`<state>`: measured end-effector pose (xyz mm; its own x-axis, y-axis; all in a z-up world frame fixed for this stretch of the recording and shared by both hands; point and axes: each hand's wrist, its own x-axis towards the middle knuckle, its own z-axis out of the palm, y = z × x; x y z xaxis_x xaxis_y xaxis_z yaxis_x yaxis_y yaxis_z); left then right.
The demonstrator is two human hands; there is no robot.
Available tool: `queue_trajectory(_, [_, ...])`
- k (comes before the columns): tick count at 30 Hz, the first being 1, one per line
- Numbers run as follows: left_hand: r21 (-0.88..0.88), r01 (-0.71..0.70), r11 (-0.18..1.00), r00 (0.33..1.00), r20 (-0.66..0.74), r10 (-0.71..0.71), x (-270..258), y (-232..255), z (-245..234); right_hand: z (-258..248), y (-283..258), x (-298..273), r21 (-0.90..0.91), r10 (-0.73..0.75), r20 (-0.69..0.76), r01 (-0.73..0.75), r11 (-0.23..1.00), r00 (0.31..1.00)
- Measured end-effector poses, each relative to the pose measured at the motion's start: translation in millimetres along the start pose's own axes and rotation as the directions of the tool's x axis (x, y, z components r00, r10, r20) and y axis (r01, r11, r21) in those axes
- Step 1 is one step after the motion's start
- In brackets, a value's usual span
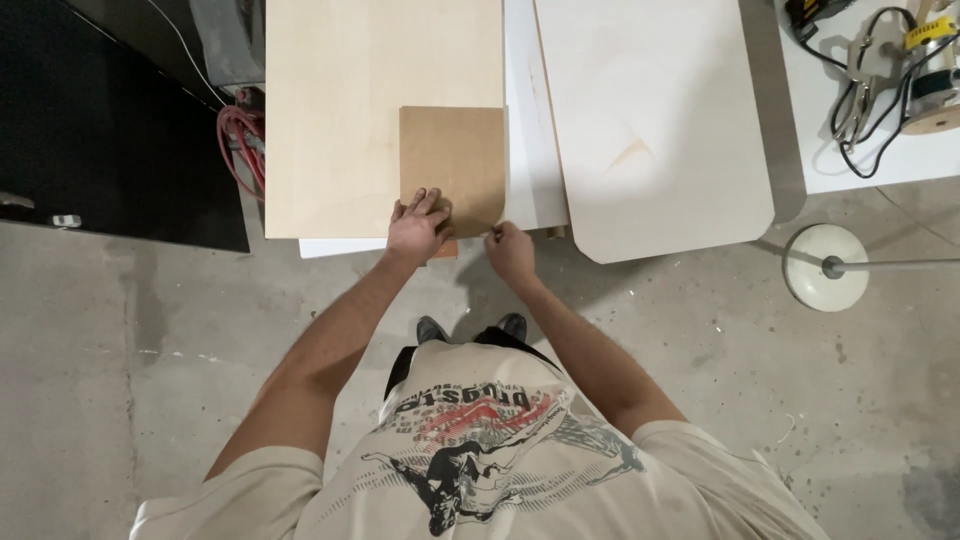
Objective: The person uses a miter saw to cut a white rectangular board in a workshop. They then place the board on a workbench, position a smaller cardboard template on top, and trace the template's outline with a pen. Finally, the person returns to the miter saw to cut a larger piece of plywood.
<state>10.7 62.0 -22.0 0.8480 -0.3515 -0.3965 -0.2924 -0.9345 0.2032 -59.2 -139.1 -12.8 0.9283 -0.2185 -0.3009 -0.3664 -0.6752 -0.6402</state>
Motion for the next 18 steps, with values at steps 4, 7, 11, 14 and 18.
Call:
queue_trajectory(4, [-0.009, -0.026, 1.000, 0.999, -0.021, 0.026, -2.5, -2.8, 2.4, 25.3, -14.9, -21.4, 0.043, -0.044, 0.099, 0.040, 0.998, 0.994])
queue_trajectory(7, [0.012, -0.059, 0.998, 0.997, -0.057, 0.059, -8.6, -7.3, 1.7, 21.8, -25.4, -42.2, 0.138, -0.074, 0.171, 0.051, 0.989, 0.982])
queue_trajectory(11, [0.087, -0.171, 0.981, 0.979, -0.098, 0.179, -12.6, -23.7, 7.3, 15.5, 0.8, -79.4, 0.186, -0.038, 0.318, -0.023, 0.982, 0.947])
queue_trajectory(14, [0.182, -0.228, 0.957, 0.914, -0.299, 0.274, -2.2, -31.7, 36.9, 22.8, 39.0, -85.5, 0.374, 0.214, 0.446, -0.398, 0.838, 0.869])
queue_trajectory(18, [0.369, -0.269, 0.890, 0.817, -0.403, 0.414, -16.4, -39.3, 73.1, 28.2, 54.8, -78.3, 0.538, 0.284, 0.391, -0.468, 0.701, 0.875])
